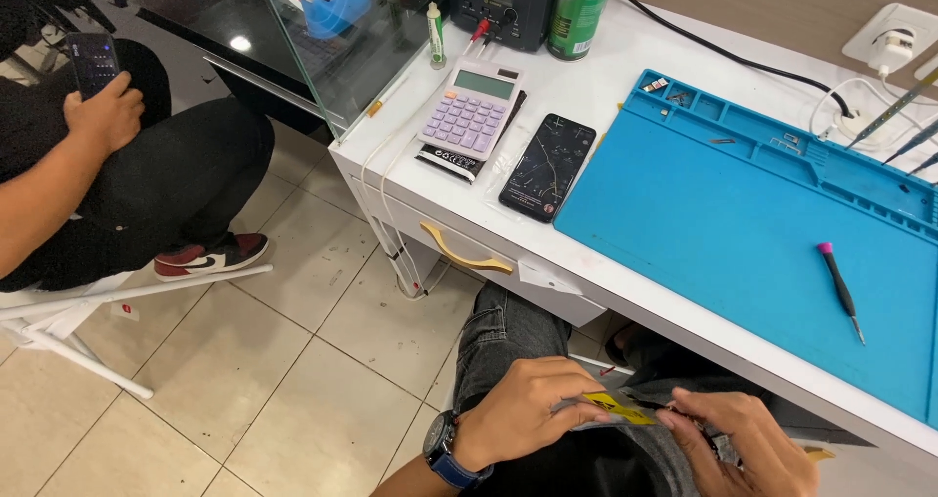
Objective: Preparing a new mobile phone component by removing it from its anti-static packaging and inspecting it at a repair station.
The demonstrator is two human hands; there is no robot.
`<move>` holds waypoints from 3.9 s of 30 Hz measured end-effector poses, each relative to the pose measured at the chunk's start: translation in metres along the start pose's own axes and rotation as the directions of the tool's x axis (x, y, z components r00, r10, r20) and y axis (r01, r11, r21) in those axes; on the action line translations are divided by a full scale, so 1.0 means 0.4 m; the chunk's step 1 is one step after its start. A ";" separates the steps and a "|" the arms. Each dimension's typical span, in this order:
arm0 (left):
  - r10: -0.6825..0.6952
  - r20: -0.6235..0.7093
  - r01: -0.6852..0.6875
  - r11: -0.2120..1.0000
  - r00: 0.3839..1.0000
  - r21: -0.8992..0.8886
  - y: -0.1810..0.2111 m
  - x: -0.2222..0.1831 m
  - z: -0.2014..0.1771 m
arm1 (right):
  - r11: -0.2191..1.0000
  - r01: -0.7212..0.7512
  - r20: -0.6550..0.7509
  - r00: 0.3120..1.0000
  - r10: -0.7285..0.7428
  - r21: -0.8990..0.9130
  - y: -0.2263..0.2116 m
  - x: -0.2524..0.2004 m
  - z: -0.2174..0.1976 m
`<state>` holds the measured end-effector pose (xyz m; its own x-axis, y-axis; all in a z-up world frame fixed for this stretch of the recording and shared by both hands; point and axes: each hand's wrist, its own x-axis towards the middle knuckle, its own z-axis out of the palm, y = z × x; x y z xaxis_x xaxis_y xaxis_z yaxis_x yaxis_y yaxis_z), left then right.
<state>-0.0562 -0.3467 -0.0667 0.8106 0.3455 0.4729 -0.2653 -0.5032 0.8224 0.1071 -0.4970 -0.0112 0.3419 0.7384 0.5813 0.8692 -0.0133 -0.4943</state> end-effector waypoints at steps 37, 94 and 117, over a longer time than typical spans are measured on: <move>-0.146 0.070 0.156 0.973 0.987 -0.169 0.008 -0.005 -0.007 | 0.985 -0.172 -0.090 0.981 0.173 0.015 -0.024 0.003 0.009; -0.218 0.117 0.231 0.967 0.969 -0.110 0.018 0.047 -0.008 | 0.980 -0.115 0.045 0.993 0.109 0.162 0.032 0.014 -0.013; -0.264 0.108 0.276 0.953 0.959 -0.127 0.008 0.054 -0.005 | 0.980 -0.094 0.040 0.995 0.088 0.174 0.022 0.005 -0.019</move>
<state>-0.0407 -0.3391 -0.0532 0.9032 0.3785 0.2024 -0.0953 -0.2830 0.9544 0.1181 -0.5008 -0.0096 0.4027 0.7607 0.5090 0.7576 0.0350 -0.6517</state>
